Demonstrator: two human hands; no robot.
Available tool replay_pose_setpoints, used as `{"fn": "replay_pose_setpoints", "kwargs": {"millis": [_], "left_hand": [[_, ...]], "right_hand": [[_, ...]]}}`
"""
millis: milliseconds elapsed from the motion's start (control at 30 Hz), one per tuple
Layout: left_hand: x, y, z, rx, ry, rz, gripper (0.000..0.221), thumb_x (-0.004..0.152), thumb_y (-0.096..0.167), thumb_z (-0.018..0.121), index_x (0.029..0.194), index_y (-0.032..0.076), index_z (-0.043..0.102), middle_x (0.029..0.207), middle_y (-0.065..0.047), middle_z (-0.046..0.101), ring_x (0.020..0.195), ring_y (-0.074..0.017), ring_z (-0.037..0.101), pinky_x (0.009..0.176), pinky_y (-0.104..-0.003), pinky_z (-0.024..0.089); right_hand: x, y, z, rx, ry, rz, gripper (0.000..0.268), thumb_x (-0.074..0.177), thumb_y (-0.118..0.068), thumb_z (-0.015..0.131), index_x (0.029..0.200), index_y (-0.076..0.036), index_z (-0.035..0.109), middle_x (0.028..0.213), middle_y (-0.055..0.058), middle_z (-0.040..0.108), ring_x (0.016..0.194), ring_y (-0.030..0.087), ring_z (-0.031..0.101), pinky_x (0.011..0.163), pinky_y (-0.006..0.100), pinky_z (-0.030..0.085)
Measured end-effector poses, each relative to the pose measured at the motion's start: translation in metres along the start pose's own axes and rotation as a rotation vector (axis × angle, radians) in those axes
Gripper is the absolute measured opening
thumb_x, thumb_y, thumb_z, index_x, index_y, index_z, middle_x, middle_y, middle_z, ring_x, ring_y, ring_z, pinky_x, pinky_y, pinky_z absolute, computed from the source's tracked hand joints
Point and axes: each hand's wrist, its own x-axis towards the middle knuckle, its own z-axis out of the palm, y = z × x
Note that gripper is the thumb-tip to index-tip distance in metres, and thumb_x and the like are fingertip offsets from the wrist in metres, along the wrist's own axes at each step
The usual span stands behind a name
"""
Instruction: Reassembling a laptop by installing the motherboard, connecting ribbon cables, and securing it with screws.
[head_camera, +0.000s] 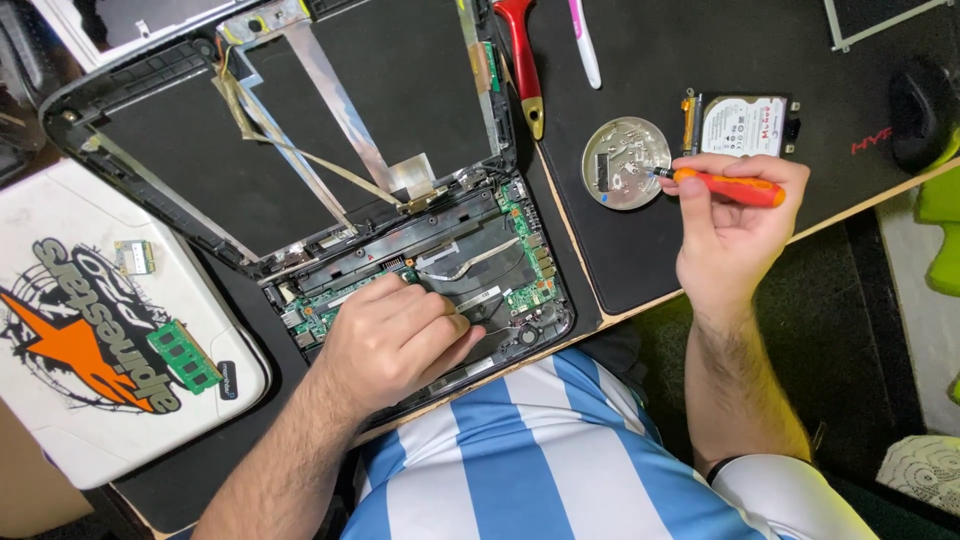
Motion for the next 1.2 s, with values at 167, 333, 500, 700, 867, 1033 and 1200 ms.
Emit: {"fn": "replay_pose_setpoints", "kwargs": {"millis": [167,333,500,700,867,1033,1200], "left_hand": [[-0.001,0.0,0.001,-0.001,0.008,0.004,0.037,0.116,0.012,0.093,0.091,0.009,0.065,0.087,-0.007,0.067,0.069,-0.0212,0.061,0.064,-0.038,0.042],[-0.001,0.0,0.001,-0.003,0.004,-0.003,0.04,0.117,0.012,0.092,0.09,0.009,0.062,0.085,-0.006,0.064,0.068,-0.0222,0.058,0.064,-0.039,0.042],[0.0,0.0,0.0,-0.011,-0.002,-0.004,0.038,0.117,0.012,0.092,0.091,0.008,0.064,0.086,-0.007,0.065,0.068,-0.0226,0.059,0.064,-0.039,0.043],[0.0,-0.001,0.001,-0.021,-0.004,-0.006,0.038,0.116,0.011,0.092,0.091,0.008,0.064,0.085,-0.007,0.066,0.068,-0.0224,0.06,0.064,-0.039,0.043],[0.0,-0.001,0.001,-0.015,-0.007,-0.009,0.039,0.117,0.012,0.091,0.09,0.009,0.064,0.084,-0.006,0.065,0.067,-0.0221,0.058,0.064,-0.039,0.042],[0.001,-0.001,0.0,-0.023,-0.013,-0.014,0.04,0.117,0.012,0.091,0.09,0.009,0.062,0.082,-0.006,0.062,0.066,-0.0223,0.056,0.063,-0.039,0.042],[0.014,0.014,-0.001,-0.047,-0.04,-0.146,0.032,0.118,0.02,0.09,0.096,0.01,0.069,0.088,-0.005,0.068,0.069,-0.0232,0.061,0.062,-0.039,0.048]], "right_hand": [[0.0,-0.001,0.0,0.018,-0.024,0.021,0.034,0.131,0.011,0.069,0.14,-0.003,0.04,0.128,0.041,0.072,0.12,0.043,0.079,0.11,0.052,0.076],[0.0,-0.006,0.002,0.015,-0.018,0.035,0.034,0.13,0.013,0.068,0.14,-0.003,0.04,0.127,0.04,0.074,0.118,0.042,0.08,0.109,0.05,0.075],[0.001,-0.006,0.001,0.017,-0.013,0.074,0.034,0.128,0.016,0.069,0.14,-0.003,0.043,0.125,0.039,0.075,0.118,0.041,0.081,0.109,0.049,0.077],[0.0,0.007,-0.007,0.016,0.043,0.065,0.032,0.13,0.011,0.071,0.139,-0.002,0.044,0.12,0.037,0.073,0.107,0.041,0.081,0.096,0.051,0.079],[0.0,0.015,-0.013,0.052,0.067,0.109,0.03,0.133,-0.009,0.071,0.138,-0.007,0.041,0.12,0.036,0.072,0.095,0.043,0.08,0.089,0.052,0.079],[0.0,0.011,-0.01,0.086,-0.003,0.116,0.033,0.138,-0.023,0.064,0.14,-0.011,0.033,0.119,0.042,0.073,0.09,0.049,0.081,0.087,0.052,0.076],[0.0,0.017,-0.006,0.11,0.01,0.128,0.031,0.138,-0.021,0.062,0.138,-0.01,0.032,0.116,0.044,0.073,0.085,0.049,0.081,0.081,0.052,0.075]]}}
